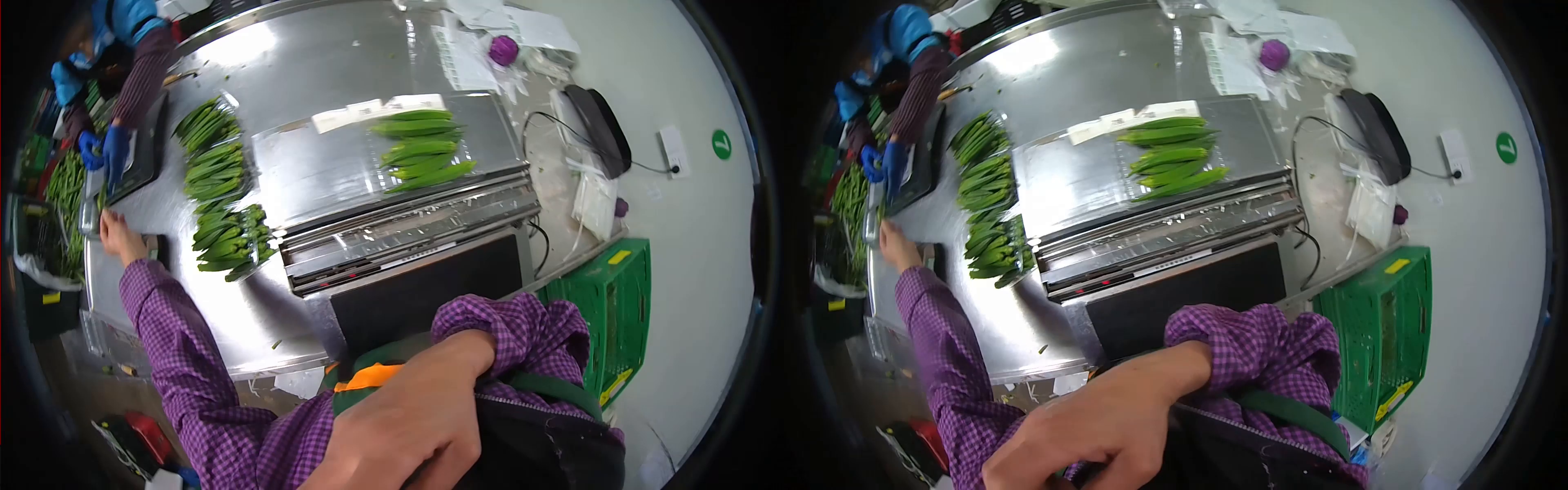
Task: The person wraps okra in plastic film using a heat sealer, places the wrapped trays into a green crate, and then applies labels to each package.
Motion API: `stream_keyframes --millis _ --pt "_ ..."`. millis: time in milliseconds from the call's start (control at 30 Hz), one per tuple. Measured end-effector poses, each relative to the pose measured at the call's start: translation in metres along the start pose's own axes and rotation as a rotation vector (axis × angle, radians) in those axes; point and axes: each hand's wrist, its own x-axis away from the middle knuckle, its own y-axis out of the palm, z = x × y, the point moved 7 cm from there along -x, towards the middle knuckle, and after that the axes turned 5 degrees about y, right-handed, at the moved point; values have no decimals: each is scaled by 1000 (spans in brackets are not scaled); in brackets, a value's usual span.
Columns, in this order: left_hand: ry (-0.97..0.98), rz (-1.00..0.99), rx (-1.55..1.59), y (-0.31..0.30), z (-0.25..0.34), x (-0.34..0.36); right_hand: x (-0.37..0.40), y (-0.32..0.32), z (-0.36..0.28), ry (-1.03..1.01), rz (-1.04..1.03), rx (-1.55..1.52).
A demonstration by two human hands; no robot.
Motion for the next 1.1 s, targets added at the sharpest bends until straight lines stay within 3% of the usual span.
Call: stream_keyframes --millis 100,133,200,267,333,400,500,533,633,667,700,767,833,900,1100 --pt "-22 65 12 28 28 19 4 -6 3 31 31 66" --pt "-9 78 11 31 36 30 6 -8 -1 -100 59 234" --pt "-119 -190 -29 67 37 54 28 -28 2 351 14 417" --pt "-222 -506 -41 97 41 104 55 -59 -19 582 323 805" --pt "-217 -710 -201 128 70 176 90 -91 -56 684 681 1229" --pt "-105 -956 -253 160 95 238 134 -116 -98 756 869 1650" --pt "-25 -1172 -275 212 124 321 188 -139 -156 676 978 2069" --pt "40 -1247 -242 229 125 346 205 -147 -171 692 1106 2017" --pt "276 -1372 -249 277 143 410 239 -167 -197 624 1173 2166" --pt "427 -1411 -264 289 138 425 253 -178 -203 660 1257 2077" --pt "437 -1415 -268 298 133 437 258 -183 -207 648 1262 2074" --pt "714 -1442 -385 311 136 460 274 -201 -208 853 1338 2021" --pt "671 -1531 -432 314 132 472 281 -208 -208 815 1363 1921" --pt "616 -1617 -479 311 128 482 283 -209 -200 928 1444 1672" --pt "602 -1552 -537 300 125 469 277 -212 -191 920 1337 1700"
